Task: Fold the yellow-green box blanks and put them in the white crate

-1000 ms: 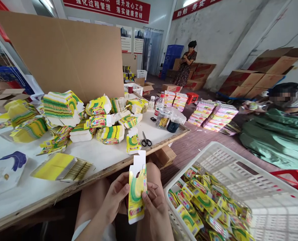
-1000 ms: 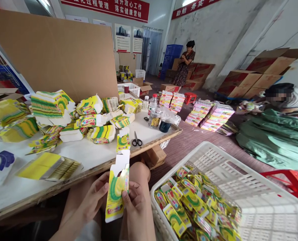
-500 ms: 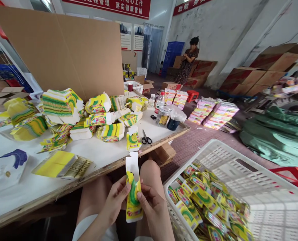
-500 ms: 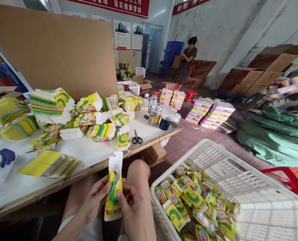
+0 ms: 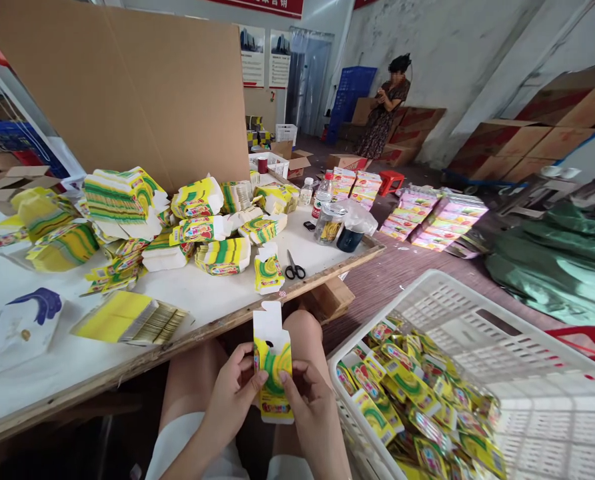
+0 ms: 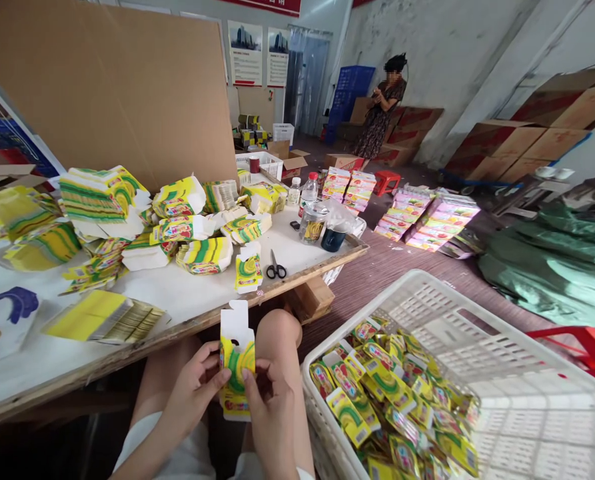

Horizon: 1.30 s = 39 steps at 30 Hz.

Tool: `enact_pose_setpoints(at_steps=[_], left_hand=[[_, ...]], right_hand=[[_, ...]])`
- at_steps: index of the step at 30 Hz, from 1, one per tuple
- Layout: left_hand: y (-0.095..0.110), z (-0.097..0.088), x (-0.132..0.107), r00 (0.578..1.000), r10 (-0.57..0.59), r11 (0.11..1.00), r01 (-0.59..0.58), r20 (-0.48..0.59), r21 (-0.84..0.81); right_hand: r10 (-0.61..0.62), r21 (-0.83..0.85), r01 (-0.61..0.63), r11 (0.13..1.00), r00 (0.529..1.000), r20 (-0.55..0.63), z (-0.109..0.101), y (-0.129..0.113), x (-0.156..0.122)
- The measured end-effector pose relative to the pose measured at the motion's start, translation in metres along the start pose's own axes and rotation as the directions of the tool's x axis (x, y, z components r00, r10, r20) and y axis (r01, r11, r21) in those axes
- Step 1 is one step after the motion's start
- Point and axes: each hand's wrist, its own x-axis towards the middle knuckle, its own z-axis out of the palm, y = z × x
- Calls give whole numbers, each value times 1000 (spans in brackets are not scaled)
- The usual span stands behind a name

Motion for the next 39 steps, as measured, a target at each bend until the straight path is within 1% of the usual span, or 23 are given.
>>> enact_pose_setpoints(at_steps=[4,6,8,10,13,16,19,22,24,26,27,29,32,33,34,37,39], left_hand=[[0,-6,-5,999,22,1000,-22,39,19],[1,-9,-7,998,33,999,-35,56,38],[3,-11,-10,996,29,998,-33,83,46],[6,-12,-12,990,9,999,-14,138,39],[11,-14,-14,975,-25,1000,22,221,18],[14,-14,-15,968,-65,998,68,244,-5],[14,-13,-16,961,-95,994,108,261,-35],[13,-11,-16,960,-81,993,101,267,-63],[12,-10,-15,961,-62,991,93,270,-101],[11,-10,-15,953,-58,988,97,299,-120],[11,-11,-14,947,-65,989,103,314,-107],[12,-12,-14,946,-75,994,95,316,-48],[11,-15,-12,964,-46,998,32,263,59],[11,-15,-12,969,-32,995,8,246,96],[10,-16,-12,973,-18,991,-14,228,136],[5,-17,-13,983,5,968,-51,184,244],[3,-17,-16,983,-1,961,-50,184,272]], right_hand=[[-140,44,139,989,990,8,-4,-3,4],[-173,32,171,985,983,61,-9,-3,6],[-175,-2,177,984,975,134,-15,-1,7],[-169,-46,180,983,969,179,-20,0,6],[-152,-95,171,981,971,184,-24,-1,6],[-133,-113,159,981,968,213,-25,-7,9],[-142,-139,180,974,959,247,-26,-14,14],[-185,-125,215,969,958,217,-24,-15,16],[-202,-104,222,970,964,172,-22,-12,14],[-208,-110,222,969,970,125,-22,-7,12],[-206,-129,219,967,972,112,-22,-5,12],[-227,-179,246,952,966,123,-25,-4,11],[-292,-195,322,927,942,165,-29,-9,11],[-293,-176,325,929,938,183,-30,-11,11],[-269,-161,303,939,941,204,-29,-13,12],[-112,-163,157,974,960,257,-25,-14,13],[-52,-180,97,979,969,242,-20,-11,12]])
